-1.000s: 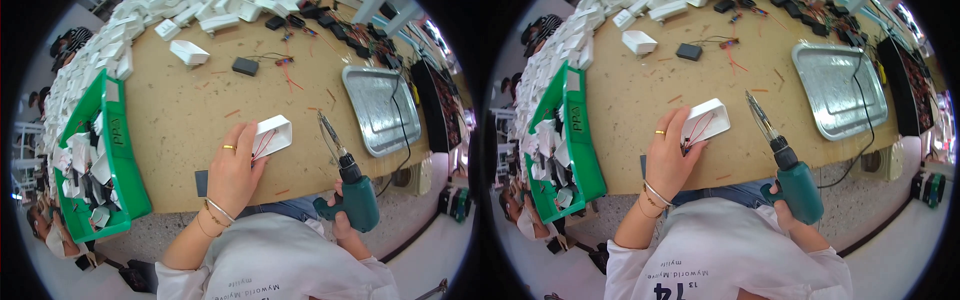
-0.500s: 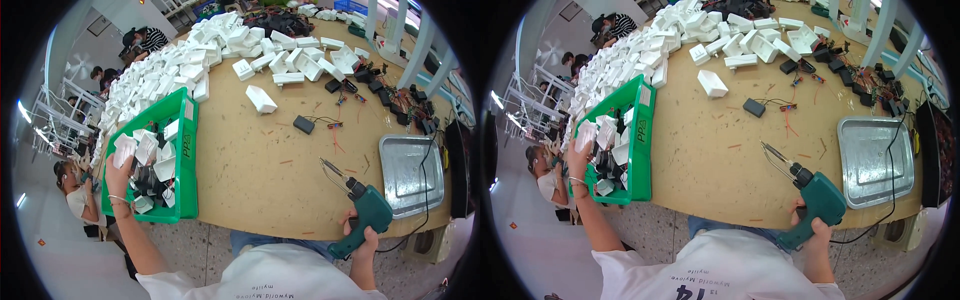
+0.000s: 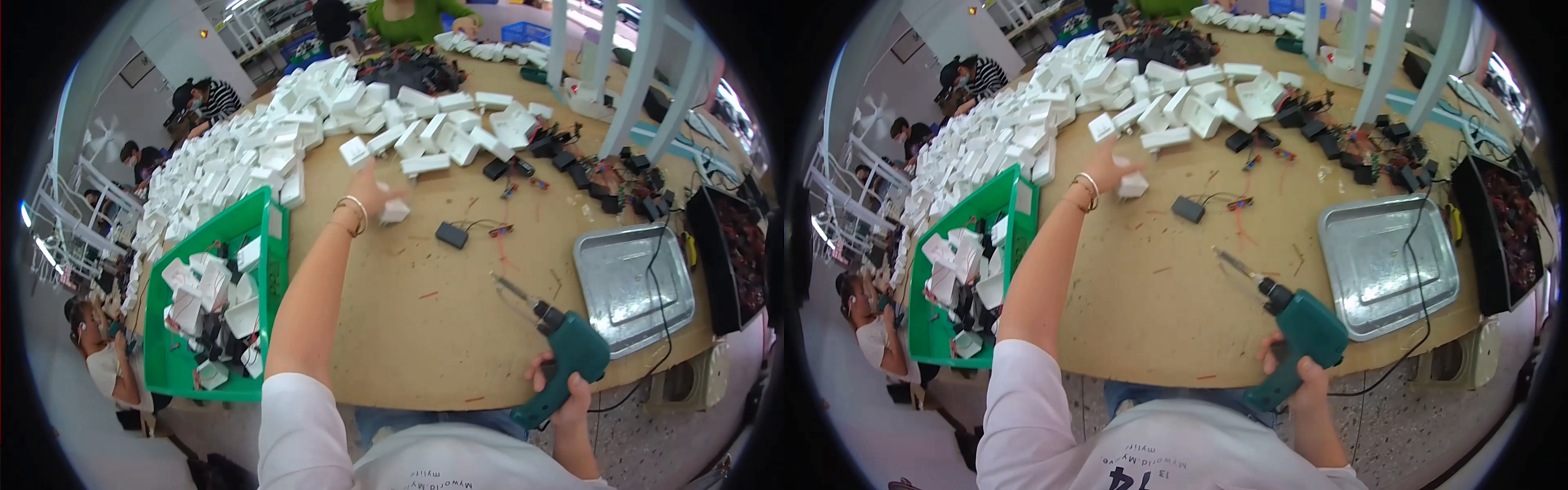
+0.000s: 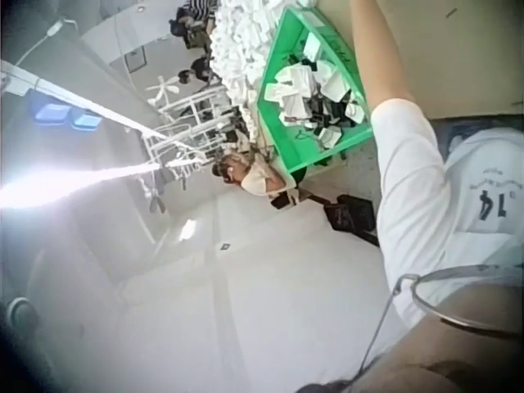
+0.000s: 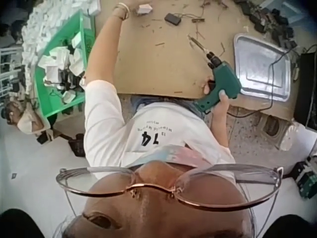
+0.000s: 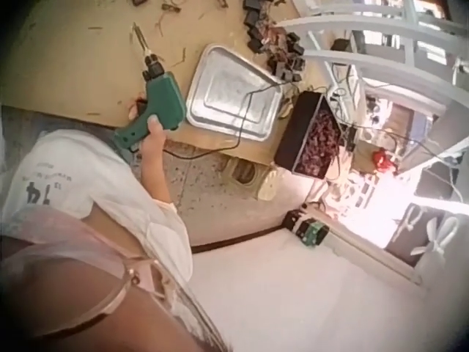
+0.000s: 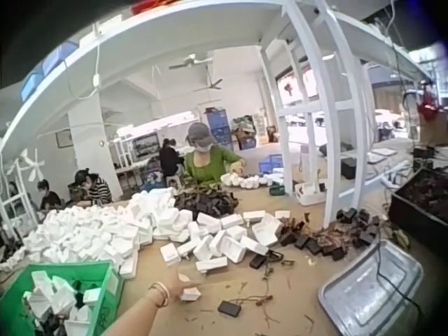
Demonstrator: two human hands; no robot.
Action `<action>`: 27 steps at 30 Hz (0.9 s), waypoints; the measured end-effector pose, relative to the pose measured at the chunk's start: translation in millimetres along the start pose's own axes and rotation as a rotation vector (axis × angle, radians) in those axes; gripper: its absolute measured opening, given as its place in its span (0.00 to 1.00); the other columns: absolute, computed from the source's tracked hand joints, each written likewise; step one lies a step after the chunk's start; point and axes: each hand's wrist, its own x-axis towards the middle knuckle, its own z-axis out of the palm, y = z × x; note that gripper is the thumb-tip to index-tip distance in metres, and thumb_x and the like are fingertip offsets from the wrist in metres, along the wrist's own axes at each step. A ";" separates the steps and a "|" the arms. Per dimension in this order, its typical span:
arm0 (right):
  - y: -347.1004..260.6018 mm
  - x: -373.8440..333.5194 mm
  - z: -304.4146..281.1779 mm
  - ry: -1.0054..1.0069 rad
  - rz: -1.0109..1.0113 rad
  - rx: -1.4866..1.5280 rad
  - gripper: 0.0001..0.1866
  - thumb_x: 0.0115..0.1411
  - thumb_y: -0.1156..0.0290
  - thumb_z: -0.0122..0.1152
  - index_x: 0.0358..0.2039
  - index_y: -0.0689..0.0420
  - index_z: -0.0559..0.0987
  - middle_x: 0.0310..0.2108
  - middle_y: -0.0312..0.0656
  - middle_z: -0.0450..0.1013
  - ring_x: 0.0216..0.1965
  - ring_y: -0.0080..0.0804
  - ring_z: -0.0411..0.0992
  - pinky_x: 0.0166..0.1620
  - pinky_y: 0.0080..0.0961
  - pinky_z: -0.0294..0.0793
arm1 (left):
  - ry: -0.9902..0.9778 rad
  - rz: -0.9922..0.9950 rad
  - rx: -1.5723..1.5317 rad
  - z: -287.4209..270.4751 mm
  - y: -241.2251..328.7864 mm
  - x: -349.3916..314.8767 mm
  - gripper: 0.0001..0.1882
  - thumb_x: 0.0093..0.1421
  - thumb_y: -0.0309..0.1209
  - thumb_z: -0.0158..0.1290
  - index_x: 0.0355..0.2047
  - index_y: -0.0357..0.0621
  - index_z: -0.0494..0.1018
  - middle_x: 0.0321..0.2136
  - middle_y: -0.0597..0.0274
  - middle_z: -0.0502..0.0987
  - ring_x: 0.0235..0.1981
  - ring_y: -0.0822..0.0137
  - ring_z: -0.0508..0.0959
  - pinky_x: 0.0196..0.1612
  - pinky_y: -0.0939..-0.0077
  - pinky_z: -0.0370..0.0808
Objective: Soldering wires to electronic components within plastic housings at a factory workstation.
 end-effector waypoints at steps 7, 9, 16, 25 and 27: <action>-3.1 -2.0 -9.6 -0.006 0.019 0.006 0.33 0.52 0.46 0.53 0.45 0.67 0.70 0.36 0.51 0.71 0.26 0.28 0.68 0.39 0.32 0.69 | -0.544 0.228 0.606 -46.0 35.6 -36.1 0.48 0.35 0.50 0.68 0.54 0.41 0.62 0.44 0.47 0.73 0.49 0.52 0.71 0.49 0.63 0.70; -6.6 2.4 -7.5 -0.039 -0.004 0.003 0.33 0.54 0.47 0.50 0.45 0.67 0.70 0.37 0.51 0.71 0.25 0.28 0.68 0.38 0.32 0.69 | -0.474 0.022 0.474 -58.9 49.1 -56.5 0.37 0.41 0.42 0.67 0.50 0.44 0.65 0.41 0.49 0.72 0.45 0.53 0.73 0.46 0.66 0.72; -6.5 8.1 -11.3 -0.050 0.000 0.024 0.34 0.55 0.46 0.49 0.46 0.67 0.69 0.36 0.51 0.71 0.25 0.27 0.68 0.38 0.32 0.68 | -0.119 0.152 -0.679 1.3 60.4 -161.0 0.18 0.51 0.23 0.57 0.43 0.42 0.67 0.38 0.48 0.71 0.37 0.52 0.75 0.40 0.67 0.73; -4.0 3.7 -8.0 -0.018 -0.028 0.040 0.34 0.55 0.44 0.49 0.46 0.66 0.69 0.38 0.50 0.70 0.26 0.26 0.67 0.40 0.30 0.67 | -0.429 0.504 0.080 -10.9 103.2 -180.9 0.15 0.51 0.31 0.56 0.39 0.41 0.69 0.35 0.52 0.72 0.36 0.51 0.73 0.39 0.62 0.71; -6.7 4.3 -6.5 -0.025 -0.019 0.036 0.34 0.55 0.44 0.48 0.46 0.66 0.69 0.37 0.48 0.70 0.26 0.25 0.66 0.40 0.30 0.67 | -0.446 0.674 0.050 -18.2 109.7 -168.1 0.12 0.52 0.34 0.54 0.36 0.43 0.73 0.37 0.54 0.71 0.36 0.52 0.73 0.41 0.62 0.69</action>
